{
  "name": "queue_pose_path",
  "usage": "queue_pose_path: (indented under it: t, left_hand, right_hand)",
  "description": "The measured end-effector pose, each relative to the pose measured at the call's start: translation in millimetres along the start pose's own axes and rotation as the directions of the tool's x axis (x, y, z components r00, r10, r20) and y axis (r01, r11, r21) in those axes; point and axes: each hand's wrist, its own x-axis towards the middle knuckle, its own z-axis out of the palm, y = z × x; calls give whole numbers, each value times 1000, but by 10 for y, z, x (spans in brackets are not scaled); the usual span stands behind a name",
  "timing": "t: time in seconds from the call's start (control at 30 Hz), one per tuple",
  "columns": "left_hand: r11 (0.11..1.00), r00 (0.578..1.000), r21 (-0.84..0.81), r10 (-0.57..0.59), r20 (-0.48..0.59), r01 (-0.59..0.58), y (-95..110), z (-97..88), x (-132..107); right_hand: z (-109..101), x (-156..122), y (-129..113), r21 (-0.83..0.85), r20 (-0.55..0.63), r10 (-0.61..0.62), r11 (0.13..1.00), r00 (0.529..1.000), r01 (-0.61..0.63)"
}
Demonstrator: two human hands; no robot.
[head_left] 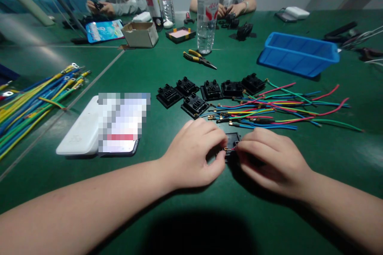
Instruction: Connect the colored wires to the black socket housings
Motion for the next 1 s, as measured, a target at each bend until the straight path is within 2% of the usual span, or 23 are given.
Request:
queue_pose_path:
  t: [1.0]
  left_hand:
    - [1000, 1000, -6, 20, -5, -20, 0, -3, -6]
  right_hand:
    - [10, 7, 3, 51, 6, 50, 997, 999, -50]
